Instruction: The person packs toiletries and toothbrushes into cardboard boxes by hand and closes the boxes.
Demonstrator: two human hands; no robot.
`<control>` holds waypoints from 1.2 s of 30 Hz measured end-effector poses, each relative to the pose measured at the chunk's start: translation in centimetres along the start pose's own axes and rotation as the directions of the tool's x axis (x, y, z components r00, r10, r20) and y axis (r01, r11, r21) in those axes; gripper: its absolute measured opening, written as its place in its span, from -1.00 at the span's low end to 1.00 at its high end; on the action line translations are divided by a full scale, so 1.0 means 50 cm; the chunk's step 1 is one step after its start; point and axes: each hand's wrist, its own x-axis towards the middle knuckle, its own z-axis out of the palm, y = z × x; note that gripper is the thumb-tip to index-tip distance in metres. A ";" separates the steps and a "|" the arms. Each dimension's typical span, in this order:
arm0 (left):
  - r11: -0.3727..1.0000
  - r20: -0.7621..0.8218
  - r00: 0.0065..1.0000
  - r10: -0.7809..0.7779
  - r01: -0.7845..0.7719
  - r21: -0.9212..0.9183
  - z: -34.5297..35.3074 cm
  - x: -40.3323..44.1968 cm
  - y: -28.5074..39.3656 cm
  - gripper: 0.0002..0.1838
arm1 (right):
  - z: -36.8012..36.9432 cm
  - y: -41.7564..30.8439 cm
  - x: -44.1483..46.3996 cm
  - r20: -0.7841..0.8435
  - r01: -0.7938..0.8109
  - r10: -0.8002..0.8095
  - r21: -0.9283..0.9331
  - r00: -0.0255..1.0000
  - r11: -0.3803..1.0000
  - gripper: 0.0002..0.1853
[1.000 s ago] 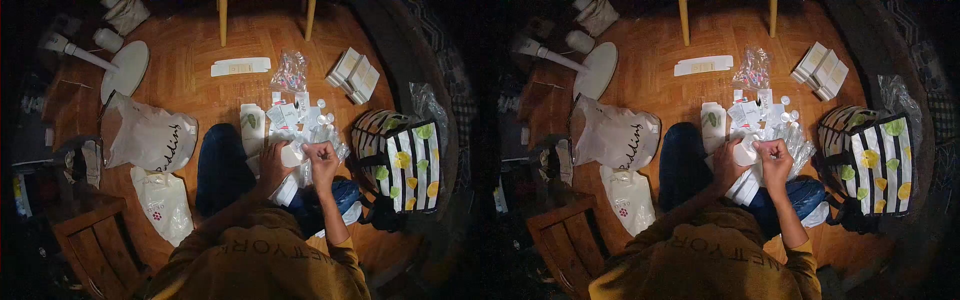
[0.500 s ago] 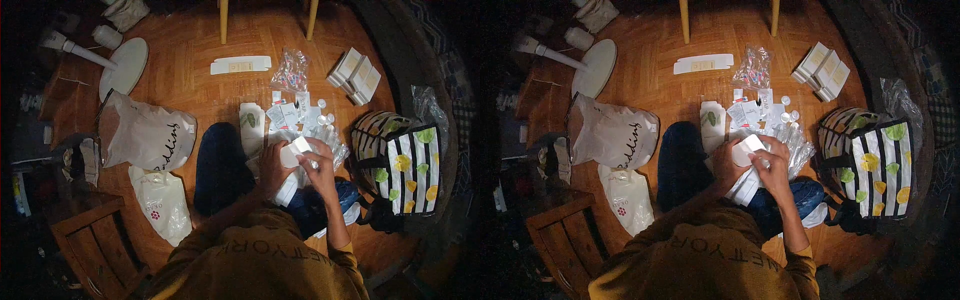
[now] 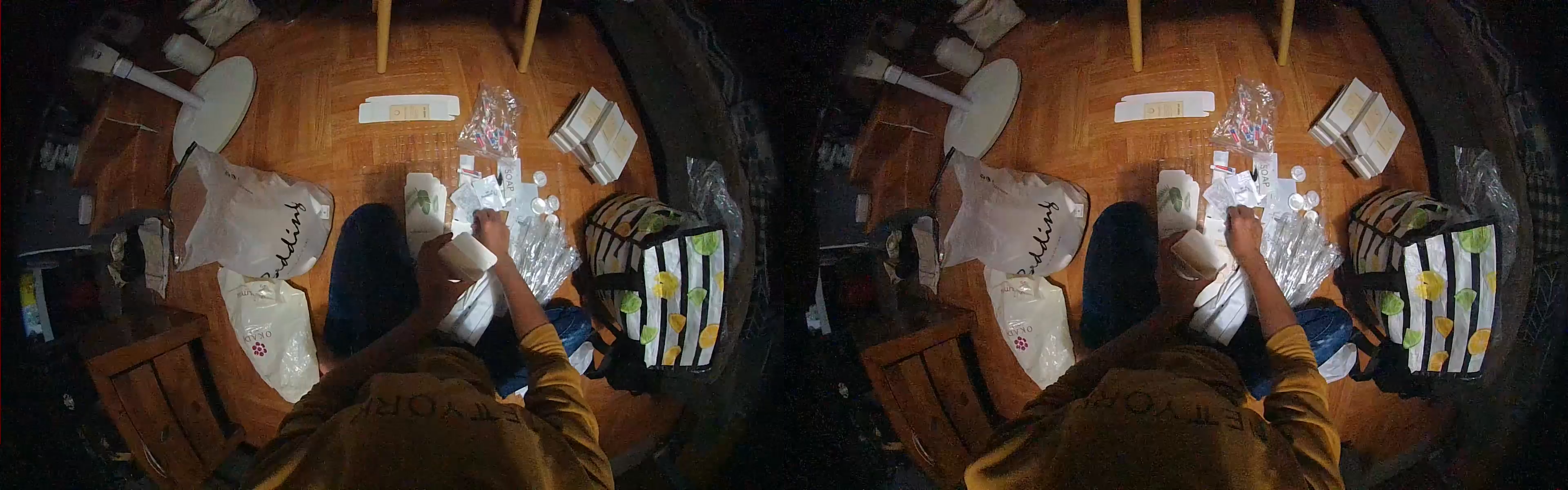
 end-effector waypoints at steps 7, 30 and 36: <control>0.990 0.061 0.989 -0.133 0.135 -0.035 0.018 -0.014 -0.012 -0.15 | -0.175 0.032 -0.078 0.308 -0.390 0.286 0.870 0.907 0.301 -0.67; 0.998 0.192 0.981 -0.018 0.028 -0.049 0.040 -0.020 0.013 -0.16 | -0.315 -0.120 -0.118 -0.402 0.019 0.423 0.743 0.812 0.670 -0.79; 0.944 0.059 0.977 0.207 -0.183 -0.275 0.040 0.001 0.025 -0.16 | -0.128 0.203 0.014 -0.287 -0.201 0.189 -0.013 0.939 0.979 -0.68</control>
